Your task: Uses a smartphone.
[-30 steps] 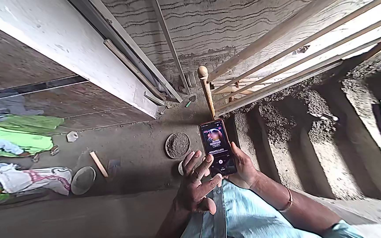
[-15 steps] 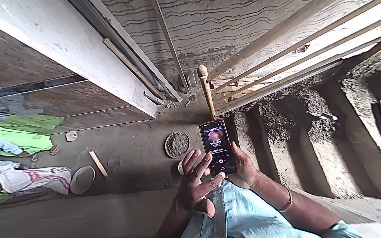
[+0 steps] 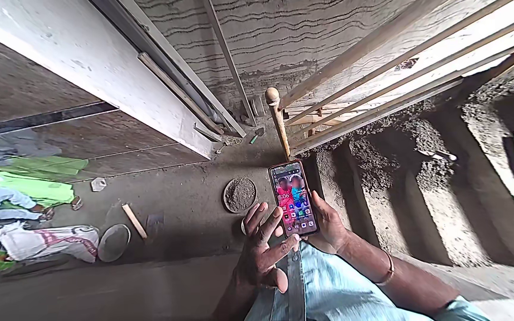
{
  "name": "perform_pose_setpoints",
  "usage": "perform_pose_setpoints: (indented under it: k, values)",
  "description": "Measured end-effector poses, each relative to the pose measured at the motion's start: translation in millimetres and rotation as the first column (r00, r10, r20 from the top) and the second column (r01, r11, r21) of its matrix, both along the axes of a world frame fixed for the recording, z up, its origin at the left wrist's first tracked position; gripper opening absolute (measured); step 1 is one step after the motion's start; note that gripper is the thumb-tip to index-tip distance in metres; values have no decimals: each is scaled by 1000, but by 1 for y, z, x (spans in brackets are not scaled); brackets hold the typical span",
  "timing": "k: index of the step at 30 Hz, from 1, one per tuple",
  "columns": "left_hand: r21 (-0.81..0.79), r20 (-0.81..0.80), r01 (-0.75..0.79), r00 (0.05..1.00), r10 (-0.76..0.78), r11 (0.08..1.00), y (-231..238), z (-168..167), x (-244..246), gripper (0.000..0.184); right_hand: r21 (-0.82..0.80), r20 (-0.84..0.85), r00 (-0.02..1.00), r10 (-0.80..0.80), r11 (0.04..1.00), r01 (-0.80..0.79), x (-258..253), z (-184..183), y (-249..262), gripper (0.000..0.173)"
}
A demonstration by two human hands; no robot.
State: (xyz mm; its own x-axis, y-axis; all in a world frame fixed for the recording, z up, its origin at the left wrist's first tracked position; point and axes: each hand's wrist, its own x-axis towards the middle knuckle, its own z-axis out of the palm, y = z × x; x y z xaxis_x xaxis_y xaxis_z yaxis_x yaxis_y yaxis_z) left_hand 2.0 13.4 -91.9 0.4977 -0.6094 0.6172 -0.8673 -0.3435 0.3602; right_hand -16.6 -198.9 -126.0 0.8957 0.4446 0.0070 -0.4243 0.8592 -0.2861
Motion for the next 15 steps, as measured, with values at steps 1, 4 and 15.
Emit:
perform_pose_setpoints:
  k: [1,4,15]
  values:
    - [-1,-2,-2,1000,2,1000,0,0,0,74,-10,-2,1000,-2,1000,2,0,0,0,65]
    - [1,-7,-11,1000,11,1000,-3,0,-1,71,16,-2,1000,11,1000,-11,0,0,-2,66]
    - [-1,27,-36,999,36,999,-5,4,4,71,26,58,998,37,999,-39,1,-1,-6,68]
